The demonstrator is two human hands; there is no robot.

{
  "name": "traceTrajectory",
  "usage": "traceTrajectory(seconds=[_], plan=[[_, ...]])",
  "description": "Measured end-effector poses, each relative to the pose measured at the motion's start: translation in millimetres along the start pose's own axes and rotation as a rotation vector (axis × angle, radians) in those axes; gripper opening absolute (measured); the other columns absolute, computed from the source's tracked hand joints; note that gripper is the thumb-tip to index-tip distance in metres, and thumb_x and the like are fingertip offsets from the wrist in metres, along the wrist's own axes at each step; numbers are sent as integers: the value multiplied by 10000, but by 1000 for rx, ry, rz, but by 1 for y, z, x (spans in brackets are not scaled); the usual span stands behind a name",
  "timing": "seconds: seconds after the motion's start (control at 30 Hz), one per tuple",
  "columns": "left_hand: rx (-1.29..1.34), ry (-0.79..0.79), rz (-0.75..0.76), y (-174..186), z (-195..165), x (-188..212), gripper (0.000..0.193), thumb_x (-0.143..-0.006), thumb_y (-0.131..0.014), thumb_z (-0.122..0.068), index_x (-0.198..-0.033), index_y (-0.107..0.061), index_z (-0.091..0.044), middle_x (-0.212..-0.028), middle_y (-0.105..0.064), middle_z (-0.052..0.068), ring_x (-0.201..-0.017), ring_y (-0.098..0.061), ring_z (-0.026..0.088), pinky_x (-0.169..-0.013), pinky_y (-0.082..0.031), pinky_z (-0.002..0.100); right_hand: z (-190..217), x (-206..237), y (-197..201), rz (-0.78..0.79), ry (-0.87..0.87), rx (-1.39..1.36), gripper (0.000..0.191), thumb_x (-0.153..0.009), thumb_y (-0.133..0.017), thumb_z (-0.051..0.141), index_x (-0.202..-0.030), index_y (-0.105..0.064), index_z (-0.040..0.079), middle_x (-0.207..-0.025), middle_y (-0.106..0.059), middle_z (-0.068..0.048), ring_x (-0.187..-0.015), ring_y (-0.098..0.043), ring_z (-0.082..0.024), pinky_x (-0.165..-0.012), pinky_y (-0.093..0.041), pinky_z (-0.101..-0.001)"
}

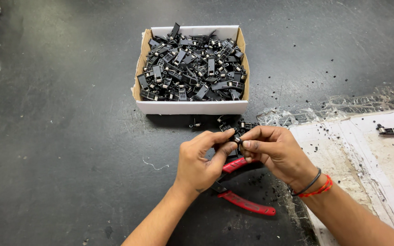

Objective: The person uses red-handled pliers to trim small black plastic components on a dark workbench. They pick up each component, cut off a protruding part, and place the trimmed piece back on the table. The process is repeated for several components taken from a white box.

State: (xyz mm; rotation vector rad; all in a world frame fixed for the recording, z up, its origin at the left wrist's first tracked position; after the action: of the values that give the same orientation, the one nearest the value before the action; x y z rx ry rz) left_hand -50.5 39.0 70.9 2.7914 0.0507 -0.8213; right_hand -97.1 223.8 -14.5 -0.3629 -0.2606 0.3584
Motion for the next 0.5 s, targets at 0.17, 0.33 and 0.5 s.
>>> traceTrajectory(seconds=[0.17, 0.33, 0.5], plan=[[-28, -41, 21, -1, -3, 2, 245, -872, -783, -21, -1114, -753, -42, -890, -752, 101, -749, -734, 168, -682, -573, 263, -1, 2, 0, -48, -11, 29, 119, -893, -697, 19, -982, -730, -52, -855, -717, -106, -740, -647, -171, -676, -534, -333], [80, 135, 20, -3, 19, 4, 232, -881, -774, -38, -1110, -759, -9, -900, -784, 96, -788, -744, 112, -721, -586, 240, 8, 4, -5, -59, 48, 30, 147, -919, -687, 13, -1041, -719, -62, -882, -719, -122, -773, -683, -186, -728, -564, -344], [460, 434, -78, -8, 45, -8, 243, -936, -714, -28, -1165, -732, 52, -1071, -772, 174, -906, -710, 87, -812, -596, 241, 14, -4, -5, -160, 17, 15, 220, -912, -650, 24, -1124, -685, -30, -940, -742, -127, -811, -706, -200, -776, -582, -371]])
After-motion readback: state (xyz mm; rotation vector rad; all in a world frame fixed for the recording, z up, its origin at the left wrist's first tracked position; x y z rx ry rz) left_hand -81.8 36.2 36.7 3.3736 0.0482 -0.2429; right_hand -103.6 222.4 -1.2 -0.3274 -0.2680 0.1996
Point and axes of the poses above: each hand's wrist, its own x-axis away from the middle knuckle, its own y-axis out of the back of the hand, z = x × y, the point moved 8 cm from there along -x, towards the middle knuckle
